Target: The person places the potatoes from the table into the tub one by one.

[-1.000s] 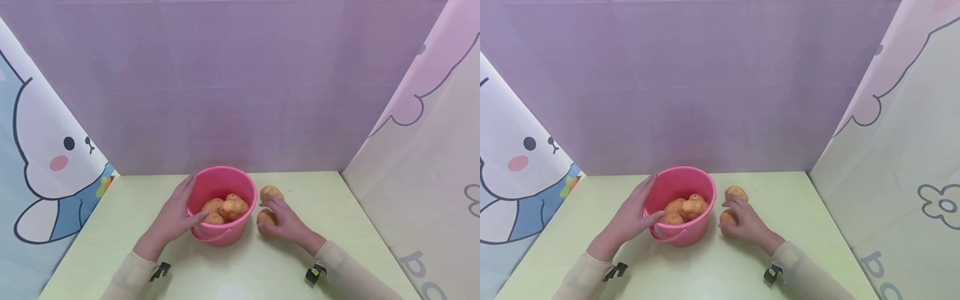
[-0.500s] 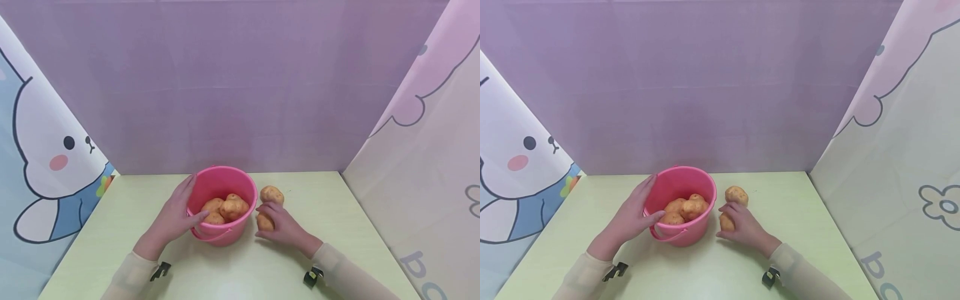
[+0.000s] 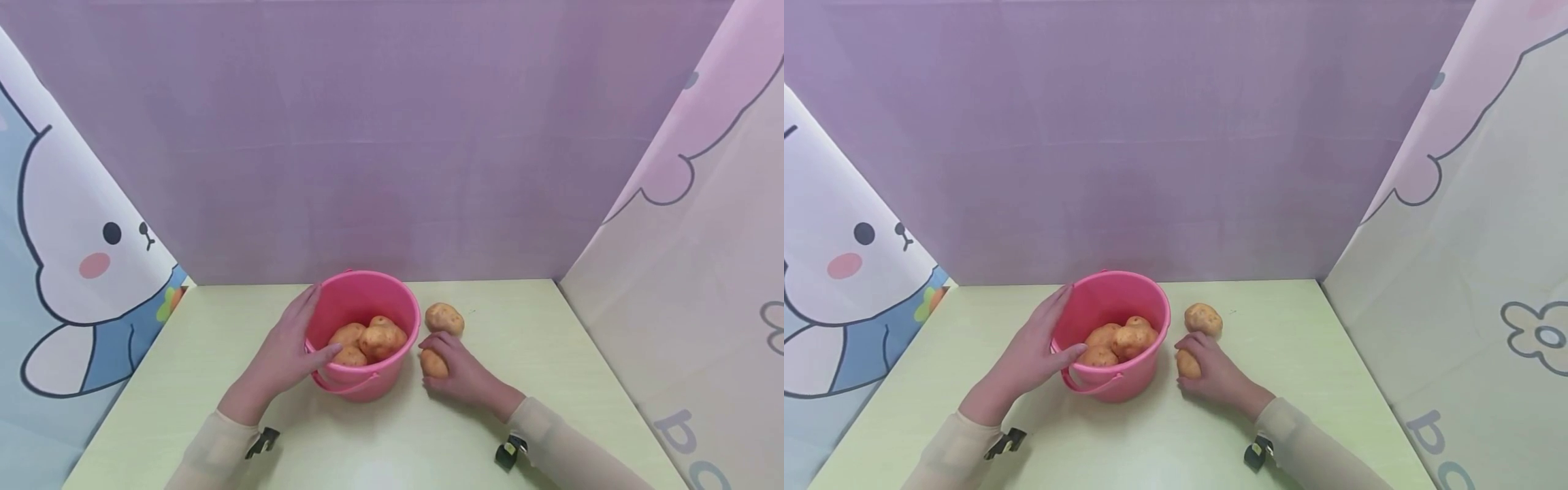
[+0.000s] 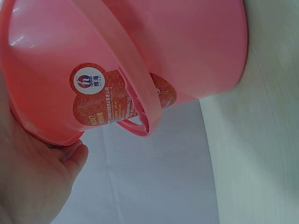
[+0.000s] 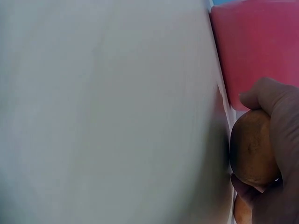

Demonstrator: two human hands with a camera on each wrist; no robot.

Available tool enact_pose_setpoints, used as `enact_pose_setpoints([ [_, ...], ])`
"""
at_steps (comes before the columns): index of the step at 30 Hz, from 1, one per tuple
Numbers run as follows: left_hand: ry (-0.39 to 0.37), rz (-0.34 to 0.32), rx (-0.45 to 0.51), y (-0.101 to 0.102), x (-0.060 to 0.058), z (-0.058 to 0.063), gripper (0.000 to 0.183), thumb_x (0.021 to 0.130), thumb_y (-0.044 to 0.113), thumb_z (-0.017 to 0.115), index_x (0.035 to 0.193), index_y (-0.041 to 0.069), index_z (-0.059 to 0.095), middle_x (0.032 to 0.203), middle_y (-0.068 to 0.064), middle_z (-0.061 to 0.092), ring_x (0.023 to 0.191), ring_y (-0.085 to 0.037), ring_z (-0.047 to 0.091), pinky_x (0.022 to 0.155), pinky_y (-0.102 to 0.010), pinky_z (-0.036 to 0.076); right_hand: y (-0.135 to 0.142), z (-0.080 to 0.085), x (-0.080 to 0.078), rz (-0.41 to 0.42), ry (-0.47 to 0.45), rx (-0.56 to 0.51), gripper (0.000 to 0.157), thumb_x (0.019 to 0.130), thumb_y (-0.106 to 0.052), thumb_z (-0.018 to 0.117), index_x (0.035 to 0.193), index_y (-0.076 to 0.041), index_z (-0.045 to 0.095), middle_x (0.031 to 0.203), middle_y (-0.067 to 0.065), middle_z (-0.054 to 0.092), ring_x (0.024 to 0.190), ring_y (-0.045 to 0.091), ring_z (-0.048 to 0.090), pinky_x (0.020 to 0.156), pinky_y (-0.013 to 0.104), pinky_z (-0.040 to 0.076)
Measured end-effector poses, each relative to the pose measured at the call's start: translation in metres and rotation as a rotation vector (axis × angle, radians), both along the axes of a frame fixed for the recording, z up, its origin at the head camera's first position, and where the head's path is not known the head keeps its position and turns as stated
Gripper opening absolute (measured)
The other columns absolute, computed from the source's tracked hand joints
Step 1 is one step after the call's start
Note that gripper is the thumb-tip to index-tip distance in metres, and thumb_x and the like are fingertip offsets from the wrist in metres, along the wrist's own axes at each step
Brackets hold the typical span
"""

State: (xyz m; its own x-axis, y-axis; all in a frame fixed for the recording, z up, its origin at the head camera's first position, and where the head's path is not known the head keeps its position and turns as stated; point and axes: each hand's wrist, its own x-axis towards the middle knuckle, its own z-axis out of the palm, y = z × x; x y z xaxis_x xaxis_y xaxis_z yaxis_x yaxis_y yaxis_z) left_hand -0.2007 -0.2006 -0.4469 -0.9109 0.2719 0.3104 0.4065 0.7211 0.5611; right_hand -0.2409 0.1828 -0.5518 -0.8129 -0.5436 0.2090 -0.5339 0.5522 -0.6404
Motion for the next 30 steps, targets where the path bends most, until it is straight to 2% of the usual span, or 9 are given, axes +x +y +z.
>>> enact_pose_setpoints([
  [3, 0.0, -0.002, 0.0, 0.0, 0.0, 0.0, 0.117, 0.09, 0.045, 0.09, 0.177, 0.008, 0.022, 0.181, -0.014, 0.024, 0.162, -0.044, 0.031, 0.105, -0.07, 0.056, 0.0, -0.001, 0.0, -0.01, -0.028, -0.01, 0.057, 0.087, -0.022, 0.094, 0.138, -0.018, 0.069, 0.145, -0.011, 0.054, 0.136, 0.017, 0.053, 0.113, 0.052, 0.054],
  [16, -0.011, -0.005, -0.005, -0.001, 0.0, 0.001, 0.118, 0.09, 0.047, 0.09, 0.178, 0.01, 0.021, 0.181, -0.012, 0.024, 0.162, -0.043, 0.03, 0.105, -0.069, 0.056, 0.002, 0.009, 0.002, -0.031, -0.018, -0.028, 0.058, 0.087, -0.021, 0.093, 0.139, -0.016, 0.069, 0.145, -0.008, 0.055, 0.129, 0.019, 0.058, 0.105, 0.048, 0.058],
  [20, -0.01, -0.004, -0.004, -0.002, 0.0, 0.002, 0.118, 0.09, 0.048, 0.09, 0.178, 0.01, 0.021, 0.181, -0.013, 0.024, 0.162, -0.043, 0.03, 0.105, -0.069, 0.057, 0.002, 0.019, 0.001, -0.015, 0.0, -0.043, 0.057, 0.087, -0.019, 0.093, 0.139, -0.014, 0.069, 0.147, 0.001, 0.056, 0.127, 0.021, 0.059, 0.099, 0.044, 0.061],
  [24, -0.015, 0.0, -0.003, -0.002, 0.0, 0.004, 0.118, 0.09, 0.047, 0.09, 0.178, 0.01, 0.02, 0.181, -0.013, 0.024, 0.162, -0.044, 0.031, 0.105, -0.069, 0.057, 0.002, 0.032, 0.002, -0.005, -0.014, -0.052, 0.056, 0.088, -0.016, 0.092, 0.139, -0.012, 0.069, 0.156, 0.014, 0.053, 0.135, 0.027, 0.057, 0.101, 0.048, 0.06],
  [26, -0.018, 0.001, 0.001, -0.002, 0.0, 0.004, 0.119, 0.09, 0.047, 0.091, 0.178, 0.011, 0.02, 0.181, -0.013, 0.024, 0.162, -0.044, 0.031, 0.105, -0.069, 0.057, 0.003, 0.039, 0.002, -0.005, -0.02, -0.048, 0.056, 0.088, -0.015, 0.091, 0.14, -0.012, 0.069, 0.158, 0.013, 0.053, 0.14, 0.029, 0.055, 0.105, 0.052, 0.058],
  [30, -0.016, 0.001, 0.007, -0.002, 0.0, 0.006, 0.118, 0.09, 0.046, 0.091, 0.178, 0.011, 0.02, 0.181, -0.013, 0.024, 0.162, -0.044, 0.031, 0.105, -0.069, 0.056, 0.005, 0.052, 0.0, 0.003, -0.004, -0.056, 0.058, 0.088, -0.013, 0.092, 0.141, -0.018, 0.069, 0.154, 0.004, 0.056, 0.14, 0.026, 0.055, 0.106, 0.053, 0.058],
])
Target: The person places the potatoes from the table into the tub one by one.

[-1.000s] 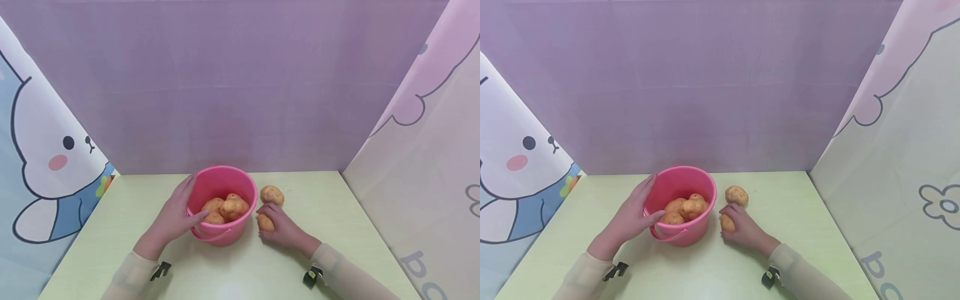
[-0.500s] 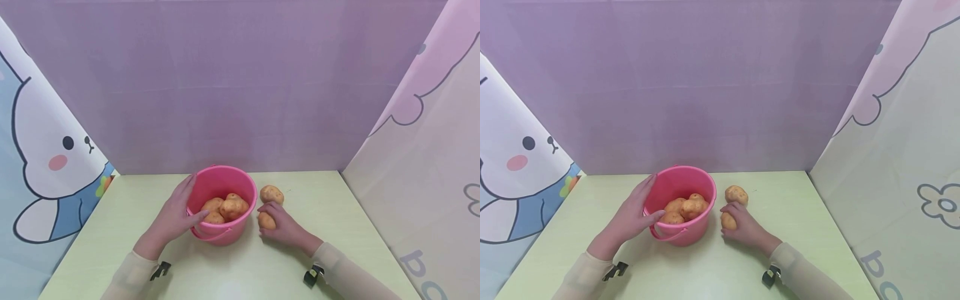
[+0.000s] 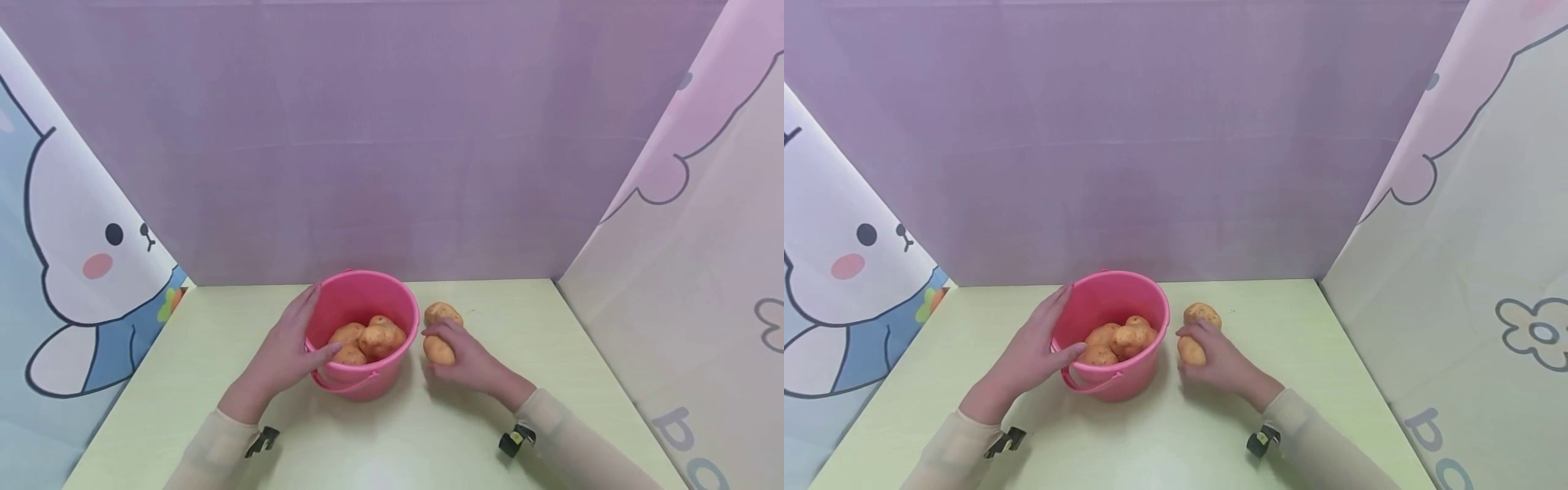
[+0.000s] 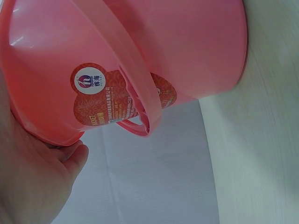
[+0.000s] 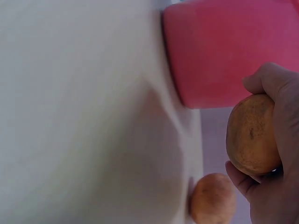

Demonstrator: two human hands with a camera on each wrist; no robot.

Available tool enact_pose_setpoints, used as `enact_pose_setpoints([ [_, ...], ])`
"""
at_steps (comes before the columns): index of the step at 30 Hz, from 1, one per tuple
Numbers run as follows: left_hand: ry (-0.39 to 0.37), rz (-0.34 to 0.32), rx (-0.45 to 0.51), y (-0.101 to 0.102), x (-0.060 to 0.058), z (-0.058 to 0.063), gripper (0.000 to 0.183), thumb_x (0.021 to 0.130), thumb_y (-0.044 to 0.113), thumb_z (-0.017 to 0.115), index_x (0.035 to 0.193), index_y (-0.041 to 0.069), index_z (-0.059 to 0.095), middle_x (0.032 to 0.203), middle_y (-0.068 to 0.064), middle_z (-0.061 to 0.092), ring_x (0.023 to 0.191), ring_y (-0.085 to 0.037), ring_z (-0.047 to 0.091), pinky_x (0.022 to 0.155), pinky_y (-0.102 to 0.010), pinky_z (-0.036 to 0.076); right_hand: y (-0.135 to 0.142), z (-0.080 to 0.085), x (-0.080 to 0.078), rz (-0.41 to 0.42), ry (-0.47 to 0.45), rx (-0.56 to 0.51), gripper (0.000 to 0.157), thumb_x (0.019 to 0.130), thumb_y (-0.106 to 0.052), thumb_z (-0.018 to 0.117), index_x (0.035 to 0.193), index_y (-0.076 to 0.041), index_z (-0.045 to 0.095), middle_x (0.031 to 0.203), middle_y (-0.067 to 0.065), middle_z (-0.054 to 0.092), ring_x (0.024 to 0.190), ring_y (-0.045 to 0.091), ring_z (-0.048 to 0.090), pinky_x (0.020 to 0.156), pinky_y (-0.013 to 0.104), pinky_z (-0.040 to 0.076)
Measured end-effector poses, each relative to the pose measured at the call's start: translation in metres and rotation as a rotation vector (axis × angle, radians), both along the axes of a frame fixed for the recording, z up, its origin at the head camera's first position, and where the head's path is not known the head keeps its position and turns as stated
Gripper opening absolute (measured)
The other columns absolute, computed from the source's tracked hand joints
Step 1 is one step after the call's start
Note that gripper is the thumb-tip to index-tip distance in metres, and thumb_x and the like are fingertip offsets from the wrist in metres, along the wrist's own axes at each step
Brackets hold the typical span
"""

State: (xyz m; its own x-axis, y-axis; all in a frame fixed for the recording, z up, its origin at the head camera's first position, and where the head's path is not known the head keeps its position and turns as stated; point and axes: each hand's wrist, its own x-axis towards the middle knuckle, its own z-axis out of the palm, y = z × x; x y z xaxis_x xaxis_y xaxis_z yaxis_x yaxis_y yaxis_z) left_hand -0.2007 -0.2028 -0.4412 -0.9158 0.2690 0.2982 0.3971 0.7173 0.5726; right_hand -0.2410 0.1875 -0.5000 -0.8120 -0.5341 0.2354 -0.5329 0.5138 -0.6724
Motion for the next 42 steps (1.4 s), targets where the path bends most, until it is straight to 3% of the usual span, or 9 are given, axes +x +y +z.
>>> enact_pose_setpoints([
  [2, 0.006, -0.002, 0.001, 0.0, 0.0, 0.0, 0.118, 0.09, 0.045, 0.091, 0.178, 0.011, 0.02, 0.181, -0.013, 0.024, 0.162, -0.044, 0.031, 0.106, -0.069, 0.056, 0.001, 0.005, -0.002, 0.012, 0.018, -0.026, 0.059, 0.088, -0.011, 0.092, 0.141, -0.021, 0.069, 0.15, 0.002, 0.059, 0.137, 0.025, 0.057, 0.105, 0.051, 0.058],
  [8, 0.016, -0.005, 0.005, 0.0, 0.0, -0.001, 0.117, 0.09, 0.045, 0.091, 0.178, 0.01, 0.021, 0.181, -0.013, 0.024, 0.163, -0.043, 0.03, 0.106, -0.069, 0.055, 0.004, 0.021, -0.008, 0.051, 0.046, -0.103, 0.06, 0.088, -0.005, 0.091, 0.139, -0.024, 0.067, 0.142, 0.014, 0.063, 0.126, 0.025, 0.061, 0.099, 0.044, 0.061],
  [15, 0.019, -0.006, 0.008, 0.001, 0.001, -0.001, 0.117, 0.09, 0.043, 0.091, 0.178, 0.009, 0.021, 0.181, -0.014, 0.025, 0.162, -0.044, 0.031, 0.105, -0.069, 0.056, 0.005, 0.041, -0.014, 0.058, 0.049, -0.101, 0.056, 0.089, -0.005, 0.09, 0.138, -0.021, 0.068, 0.136, 0.002, 0.063, 0.114, 0.022, 0.063, 0.09, 0.039, 0.062],
  [21, 0.02, -0.005, 0.011, 0.002, 0.001, -0.001, 0.117, 0.09, 0.043, 0.091, 0.177, 0.009, 0.022, 0.181, -0.013, 0.025, 0.162, -0.044, 0.031, 0.104, -0.069, 0.057, 0.006, 0.06, -0.017, 0.058, 0.038, -0.104, 0.056, 0.09, -0.006, 0.091, 0.139, -0.016, 0.068, 0.138, 0.005, 0.063, 0.116, 0.024, 0.063, 0.092, 0.039, 0.062],
  [30, 0.016, -0.005, 0.014, 0.003, 0.001, -0.002, 0.117, 0.09, 0.046, 0.091, 0.178, 0.01, 0.021, 0.181, -0.012, 0.024, 0.162, -0.044, 0.031, 0.103, -0.069, 0.057, 0.011, 0.087, -0.025, 0.014, -0.009, -0.089, 0.056, 0.091, -0.01, 0.091, 0.14, -0.024, 0.068, 0.137, 0.001, 0.061, 0.109, 0.026, 0.064, 0.086, 0.04, 0.063],
  [36, 0.009, -0.001, 0.016, 0.004, 0.001, -0.001, 0.118, 0.089, 0.046, 0.091, 0.178, 0.012, 0.02, 0.181, -0.011, 0.024, 0.162, -0.043, 0.031, 0.103, -0.069, 0.057, 0.01, 0.103, -0.03, 0.046, 0.004, -0.078, 0.054, 0.093, -0.02, 0.091, 0.141, -0.026, 0.068, 0.132, 0.001, 0.061, 0.105, 0.026, 0.065, 0.084, 0.043, 0.063],
  [42, 0.0, 0.002, 0.014, 0.005, 0.001, 0.0, 0.118, 0.089, 0.045, 0.091, 0.178, 0.011, 0.021, 0.182, -0.011, 0.024, 0.162, -0.043, 0.031, 0.103, -0.069, 0.058, -0.004, 0.119, -0.033, 0.096, 0.054, -0.06, 0.054, 0.092, -0.016, 0.09, 0.141, -0.025, 0.069, 0.135, -0.002, 0.061, 0.112, 0.024, 0.061, 0.086, 0.045, 0.062],
])
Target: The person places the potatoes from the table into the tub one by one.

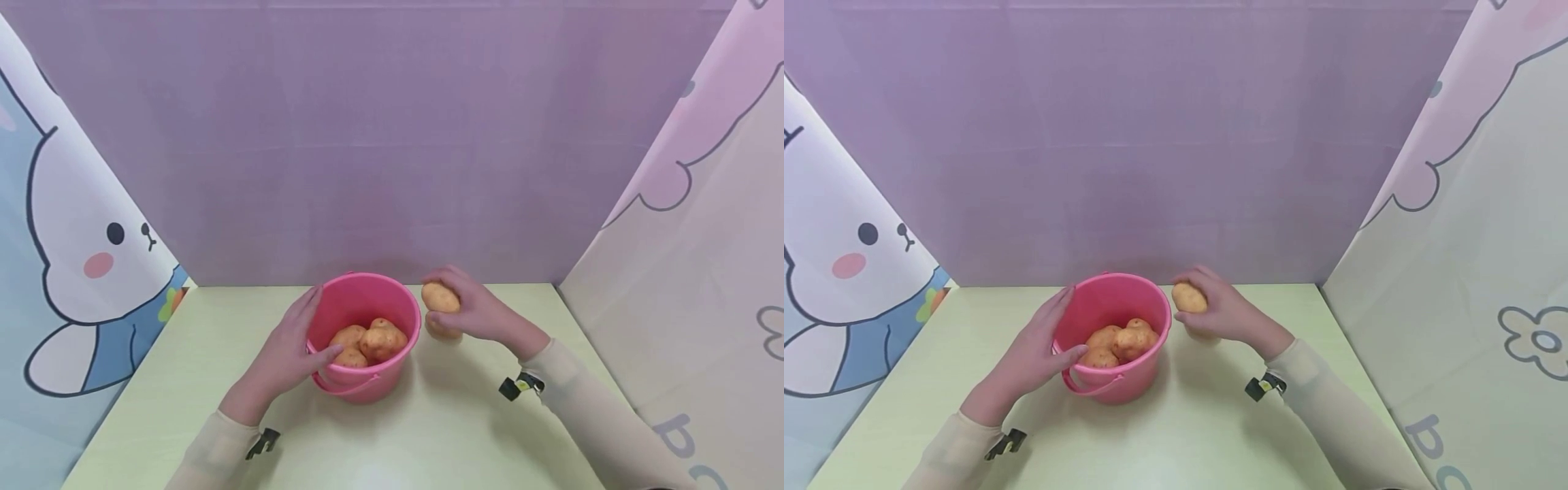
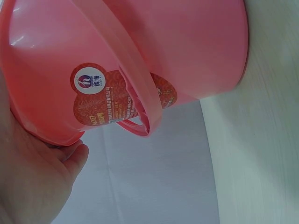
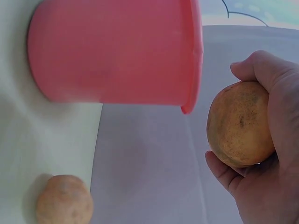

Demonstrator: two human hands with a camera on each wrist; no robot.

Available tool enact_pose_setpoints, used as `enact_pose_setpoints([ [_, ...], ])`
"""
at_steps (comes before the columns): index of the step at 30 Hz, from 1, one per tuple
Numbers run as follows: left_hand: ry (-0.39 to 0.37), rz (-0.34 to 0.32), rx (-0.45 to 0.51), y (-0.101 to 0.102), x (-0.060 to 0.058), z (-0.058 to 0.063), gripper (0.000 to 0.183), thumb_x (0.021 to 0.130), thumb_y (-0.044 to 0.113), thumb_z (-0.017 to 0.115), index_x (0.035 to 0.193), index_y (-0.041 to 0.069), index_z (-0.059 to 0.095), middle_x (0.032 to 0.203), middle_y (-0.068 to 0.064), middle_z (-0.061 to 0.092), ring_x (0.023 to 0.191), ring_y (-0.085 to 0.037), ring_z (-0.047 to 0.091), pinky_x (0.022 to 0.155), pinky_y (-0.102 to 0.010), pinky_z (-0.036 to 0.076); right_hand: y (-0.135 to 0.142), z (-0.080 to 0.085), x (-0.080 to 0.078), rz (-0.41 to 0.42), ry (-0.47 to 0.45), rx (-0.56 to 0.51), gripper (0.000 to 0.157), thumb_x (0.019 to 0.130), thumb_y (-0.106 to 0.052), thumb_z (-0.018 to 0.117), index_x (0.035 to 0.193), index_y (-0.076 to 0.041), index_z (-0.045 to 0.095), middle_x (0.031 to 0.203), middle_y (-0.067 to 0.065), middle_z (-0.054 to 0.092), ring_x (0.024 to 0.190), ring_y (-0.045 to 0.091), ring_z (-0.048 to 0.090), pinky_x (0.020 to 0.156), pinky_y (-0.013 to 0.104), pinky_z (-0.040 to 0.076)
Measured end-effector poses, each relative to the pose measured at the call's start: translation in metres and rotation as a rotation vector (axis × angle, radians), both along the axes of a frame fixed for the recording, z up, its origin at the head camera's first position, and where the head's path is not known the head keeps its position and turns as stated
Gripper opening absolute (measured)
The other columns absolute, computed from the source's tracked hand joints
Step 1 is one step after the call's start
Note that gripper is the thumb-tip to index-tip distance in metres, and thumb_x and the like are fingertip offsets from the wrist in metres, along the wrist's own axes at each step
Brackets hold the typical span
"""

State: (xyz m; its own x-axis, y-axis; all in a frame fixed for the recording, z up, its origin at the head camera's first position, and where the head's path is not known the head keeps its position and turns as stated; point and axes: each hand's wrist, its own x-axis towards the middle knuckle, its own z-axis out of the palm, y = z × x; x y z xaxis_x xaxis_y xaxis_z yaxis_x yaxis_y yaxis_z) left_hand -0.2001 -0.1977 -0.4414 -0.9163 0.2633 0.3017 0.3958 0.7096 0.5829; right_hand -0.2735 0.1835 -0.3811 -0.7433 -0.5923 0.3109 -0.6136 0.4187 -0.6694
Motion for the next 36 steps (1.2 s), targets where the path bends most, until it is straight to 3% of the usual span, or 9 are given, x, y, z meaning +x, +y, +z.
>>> enact_pose_setpoints([
  [7, 0.002, 0.002, -0.002, 0.0, -0.001, -0.001, 0.118, 0.09, 0.045, 0.091, 0.178, 0.011, 0.021, 0.181, -0.012, 0.024, 0.162, -0.043, 0.031, 0.104, -0.069, 0.057, -0.019, 0.011, -0.005, 0.071, 0.012, 0.017, 0.055, 0.092, -0.016, 0.091, 0.141, -0.027, 0.069, 0.138, -0.005, 0.061, 0.117, 0.02, 0.063, 0.089, 0.043, 0.065],
  [22, -0.016, 0.004, 0.007, 0.0, -0.003, -0.002, 0.12, 0.088, 0.049, 0.092, 0.178, 0.014, 0.02, 0.181, -0.01, 0.025, 0.161, -0.043, 0.033, 0.102, -0.068, 0.059, -0.057, 0.023, -0.026, 0.26, 0.122, 0.032, 0.052, 0.093, -0.02, 0.091, 0.14, -0.019, 0.068, 0.138, -0.002, 0.061, 0.118, 0.019, 0.061, 0.089, 0.036, 0.065],
  [36, 0.001, -0.006, 0.001, -0.001, -0.002, 0.0, 0.119, 0.089, 0.048, 0.091, 0.178, 0.012, 0.021, 0.181, -0.011, 0.026, 0.161, -0.042, 0.033, 0.105, -0.068, 0.057, -0.082, 0.027, -0.034, 0.312, 0.094, 0.066, 0.052, 0.094, -0.022, 0.089, 0.141, -0.02, 0.068, 0.141, 0.001, 0.062, 0.123, 0.017, 0.061, 0.093, 0.035, 0.064],
])
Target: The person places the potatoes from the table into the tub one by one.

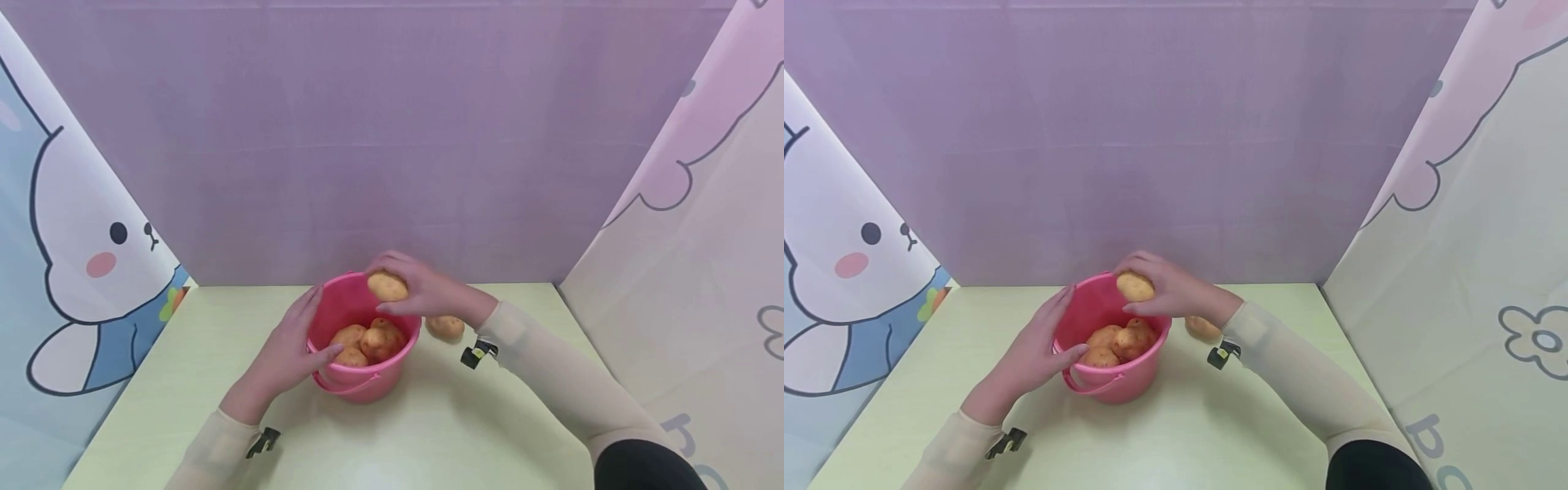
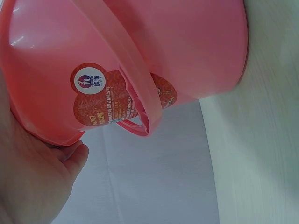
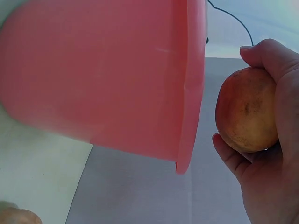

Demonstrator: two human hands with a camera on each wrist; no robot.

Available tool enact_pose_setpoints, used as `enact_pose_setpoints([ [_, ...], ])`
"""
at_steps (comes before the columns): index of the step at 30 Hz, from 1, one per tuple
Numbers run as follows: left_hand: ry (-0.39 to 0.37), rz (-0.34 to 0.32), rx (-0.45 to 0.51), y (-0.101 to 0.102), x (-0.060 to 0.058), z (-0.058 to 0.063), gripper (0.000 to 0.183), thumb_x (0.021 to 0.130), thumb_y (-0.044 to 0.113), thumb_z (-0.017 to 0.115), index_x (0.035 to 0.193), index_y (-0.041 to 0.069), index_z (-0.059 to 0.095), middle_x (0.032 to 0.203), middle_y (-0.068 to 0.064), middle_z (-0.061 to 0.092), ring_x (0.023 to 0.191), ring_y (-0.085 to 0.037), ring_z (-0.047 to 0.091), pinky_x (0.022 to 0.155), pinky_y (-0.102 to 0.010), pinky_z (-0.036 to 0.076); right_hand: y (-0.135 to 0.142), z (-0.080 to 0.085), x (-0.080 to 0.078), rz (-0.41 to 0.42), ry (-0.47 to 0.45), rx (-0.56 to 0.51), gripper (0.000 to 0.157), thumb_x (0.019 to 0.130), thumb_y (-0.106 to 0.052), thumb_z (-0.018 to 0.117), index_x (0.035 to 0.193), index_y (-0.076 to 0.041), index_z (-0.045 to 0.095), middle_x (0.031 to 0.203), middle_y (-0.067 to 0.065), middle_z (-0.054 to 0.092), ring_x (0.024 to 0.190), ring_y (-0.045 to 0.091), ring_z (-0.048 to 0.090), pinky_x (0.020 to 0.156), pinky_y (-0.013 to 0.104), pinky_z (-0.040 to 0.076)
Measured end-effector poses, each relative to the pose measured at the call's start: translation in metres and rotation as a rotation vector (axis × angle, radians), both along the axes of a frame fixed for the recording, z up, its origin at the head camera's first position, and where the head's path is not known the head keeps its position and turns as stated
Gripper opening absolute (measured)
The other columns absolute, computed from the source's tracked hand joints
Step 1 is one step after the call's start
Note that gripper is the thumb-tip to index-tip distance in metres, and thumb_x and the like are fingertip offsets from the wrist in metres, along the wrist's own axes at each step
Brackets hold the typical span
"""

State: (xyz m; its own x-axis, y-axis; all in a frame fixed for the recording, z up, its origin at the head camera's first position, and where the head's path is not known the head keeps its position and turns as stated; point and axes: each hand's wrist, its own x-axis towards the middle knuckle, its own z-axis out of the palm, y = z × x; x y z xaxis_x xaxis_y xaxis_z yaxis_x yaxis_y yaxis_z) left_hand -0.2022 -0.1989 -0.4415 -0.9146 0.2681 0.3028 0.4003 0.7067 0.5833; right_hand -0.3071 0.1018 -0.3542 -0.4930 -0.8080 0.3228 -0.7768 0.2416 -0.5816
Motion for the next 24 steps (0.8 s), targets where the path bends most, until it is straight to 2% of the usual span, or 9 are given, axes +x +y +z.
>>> enact_pose_setpoints([
  [7, 0.012, -0.005, -0.005, 0.0, 0.0, 0.0, 0.117, 0.09, 0.045, 0.091, 0.177, 0.01, 0.022, 0.181, -0.012, 0.026, 0.162, -0.042, 0.033, 0.108, -0.068, 0.054, -0.01, 0.0, -0.007, 0.06, 0.014, 0.02, 0.056, 0.094, -0.022, 0.089, 0.146, -0.017, 0.067, 0.145, -0.002, 0.062, 0.129, 0.014, 0.06, 0.1, 0.033, 0.062],
  [12, 0.013, -0.01, 0.002, -0.001, 0.0, -0.001, 0.117, 0.09, 0.046, 0.091, 0.178, 0.01, 0.022, 0.181, -0.011, 0.026, 0.162, -0.042, 0.033, 0.109, -0.069, 0.054, -0.015, -0.002, -0.011, 0.096, -0.01, 0.039, 0.058, 0.096, -0.022, 0.088, 0.149, -0.016, 0.066, 0.149, 0.003, 0.062, 0.131, 0.015, 0.06, 0.103, 0.033, 0.061],
  [16, 0.015, -0.011, 0.003, -0.001, 0.0, -0.001, 0.117, 0.09, 0.046, 0.09, 0.178, 0.01, 0.021, 0.181, -0.011, 0.026, 0.162, -0.042, 0.032, 0.109, -0.07, 0.053, -0.019, -0.004, -0.013, 0.105, -0.035, 0.065, 0.057, 0.097, -0.024, 0.087, 0.149, -0.017, 0.064, 0.15, 0.01, 0.061, 0.132, 0.016, 0.059, 0.103, 0.033, 0.061],
  [20, 0.019, -0.015, 0.008, 0.0, 0.0, -0.001, 0.116, 0.091, 0.044, 0.091, 0.177, 0.01, 0.022, 0.181, -0.011, 0.026, 0.162, -0.042, 0.031, 0.111, -0.071, 0.051, -0.021, -0.004, -0.015, 0.098, -0.036, 0.098, 0.059, 0.097, -0.025, 0.087, 0.15, -0.017, 0.063, 0.15, 0.008, 0.06, 0.132, 0.014, 0.058, 0.102, 0.032, 0.061],
  [24, 0.02, -0.018, 0.007, -0.001, 0.0, -0.001, 0.115, 0.092, 0.044, 0.09, 0.177, 0.009, 0.021, 0.181, -0.011, 0.025, 0.163, -0.042, 0.031, 0.112, -0.071, 0.051, -0.024, -0.005, -0.018, 0.089, -0.02, 0.13, 0.061, 0.096, -0.024, 0.087, 0.151, -0.013, 0.062, 0.15, 0.003, 0.059, 0.132, 0.014, 0.057, 0.103, 0.031, 0.06],
])
